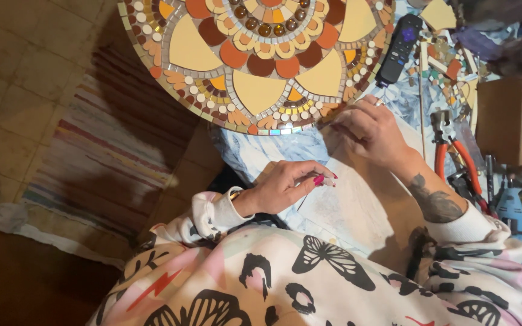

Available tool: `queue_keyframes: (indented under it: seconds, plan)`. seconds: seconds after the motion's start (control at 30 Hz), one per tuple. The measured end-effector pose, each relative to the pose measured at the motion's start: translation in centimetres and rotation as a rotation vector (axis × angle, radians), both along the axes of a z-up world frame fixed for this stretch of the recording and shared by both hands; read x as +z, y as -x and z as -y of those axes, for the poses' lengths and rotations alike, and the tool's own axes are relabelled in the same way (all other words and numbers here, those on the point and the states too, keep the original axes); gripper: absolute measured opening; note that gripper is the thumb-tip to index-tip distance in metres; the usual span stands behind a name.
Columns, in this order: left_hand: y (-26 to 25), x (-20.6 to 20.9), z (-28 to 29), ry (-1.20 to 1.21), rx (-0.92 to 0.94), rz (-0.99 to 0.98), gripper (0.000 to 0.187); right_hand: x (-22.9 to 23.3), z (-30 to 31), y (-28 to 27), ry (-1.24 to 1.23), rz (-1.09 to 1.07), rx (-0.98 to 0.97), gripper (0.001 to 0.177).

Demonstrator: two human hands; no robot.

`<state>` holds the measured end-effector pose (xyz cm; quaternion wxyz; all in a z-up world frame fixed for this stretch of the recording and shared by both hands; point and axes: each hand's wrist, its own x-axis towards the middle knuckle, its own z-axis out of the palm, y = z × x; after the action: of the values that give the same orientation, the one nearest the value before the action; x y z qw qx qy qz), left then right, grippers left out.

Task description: Assembling a complex circular mosaic pattern by carefully placing individual tiles onto a base.

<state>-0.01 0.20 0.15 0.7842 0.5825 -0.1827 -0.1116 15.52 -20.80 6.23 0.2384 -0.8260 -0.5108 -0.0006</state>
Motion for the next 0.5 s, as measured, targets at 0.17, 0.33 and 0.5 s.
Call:
queue_keyframes:
  seconds: [0.17, 0.33, 0.5]
  plan:
    - [0.1, 1.2, -0.4, -0.088, 0.028, 0.017, 0.023, -0.8, 0.5, 0.3, 0.006, -0.067, -0.115, 0.024]
    - [0.3, 0.5, 0.0, -0.104, 0.003, -0.059, 0.026, -0.6, -1.4, 0.2, 0.03, -0.035, -0.126, 0.026]
    - [0.2, 0.9, -0.2, -0.05, 0.017, -0.001, 0.024, -1.3, -2.1, -0.1, -0.021, -0.014, -0.094, 0.024]
